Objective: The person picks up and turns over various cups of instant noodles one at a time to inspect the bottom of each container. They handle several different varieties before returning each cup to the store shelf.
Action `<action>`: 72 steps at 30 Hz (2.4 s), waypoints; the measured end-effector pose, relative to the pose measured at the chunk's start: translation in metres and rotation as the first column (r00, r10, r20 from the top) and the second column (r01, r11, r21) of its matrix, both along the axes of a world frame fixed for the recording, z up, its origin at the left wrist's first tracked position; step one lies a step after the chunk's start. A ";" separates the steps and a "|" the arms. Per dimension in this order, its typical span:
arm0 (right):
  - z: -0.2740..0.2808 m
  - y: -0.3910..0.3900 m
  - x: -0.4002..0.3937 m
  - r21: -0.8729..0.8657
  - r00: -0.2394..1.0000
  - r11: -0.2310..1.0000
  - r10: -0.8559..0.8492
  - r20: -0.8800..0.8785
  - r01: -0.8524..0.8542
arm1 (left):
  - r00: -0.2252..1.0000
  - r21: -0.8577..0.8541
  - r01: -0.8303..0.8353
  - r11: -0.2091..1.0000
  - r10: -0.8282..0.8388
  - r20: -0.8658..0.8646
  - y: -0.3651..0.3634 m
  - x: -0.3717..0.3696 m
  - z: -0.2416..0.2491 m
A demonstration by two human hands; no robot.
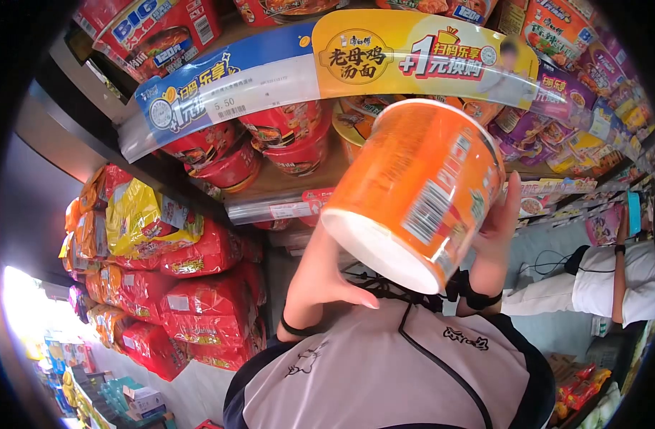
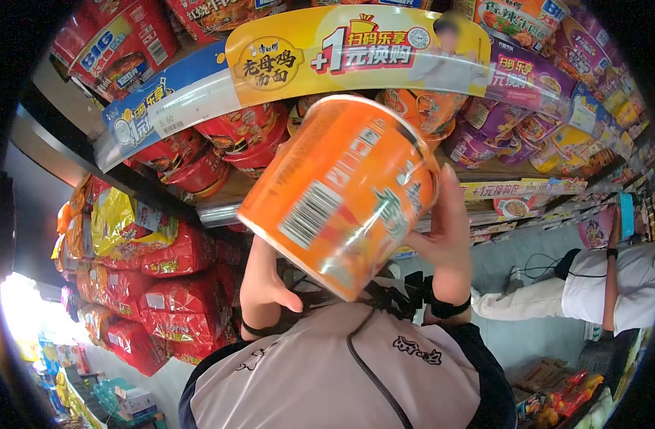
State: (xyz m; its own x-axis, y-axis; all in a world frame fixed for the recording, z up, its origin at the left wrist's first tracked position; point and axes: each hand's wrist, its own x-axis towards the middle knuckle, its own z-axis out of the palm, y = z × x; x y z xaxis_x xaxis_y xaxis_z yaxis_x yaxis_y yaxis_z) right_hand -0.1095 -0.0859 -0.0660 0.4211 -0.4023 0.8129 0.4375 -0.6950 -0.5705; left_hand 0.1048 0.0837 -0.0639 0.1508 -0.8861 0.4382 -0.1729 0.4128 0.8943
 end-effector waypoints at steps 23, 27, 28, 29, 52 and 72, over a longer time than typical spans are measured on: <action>0.032 0.014 0.030 0.468 0.986 0.882 0.122 -0.109 -0.058 | 0.659 -0.462 0.392 0.795 -0.593 -0.462 -0.037 -0.001 -0.009; -0.006 0.015 0.019 0.642 0.912 0.754 0.348 -0.216 -0.136 | 0.763 -0.282 0.252 0.926 -0.369 -0.531 -0.029 -0.008 -0.001; -0.010 0.014 0.020 0.561 0.906 0.802 0.373 -0.198 -0.207 | 0.781 -0.249 0.219 0.943 -0.323 -0.535 -0.027 -0.011 0.002; -0.013 0.014 0.020 0.474 0.899 0.835 0.401 -0.177 -0.279 | 0.792 -0.231 0.189 0.954 -0.287 -0.538 -0.026 -0.012 0.003; 0.051 -0.027 0.121 0.503 0.995 0.858 0.075 0.067 -0.099 | 0.729 -0.235 -0.644 0.728 0.677 0.099 -0.034 0.016 0.004; 0.039 -0.046 0.141 0.292 0.983 0.939 -0.184 -0.018 0.181 | 0.443 -0.321 -0.821 0.471 0.882 0.162 -0.091 0.069 0.044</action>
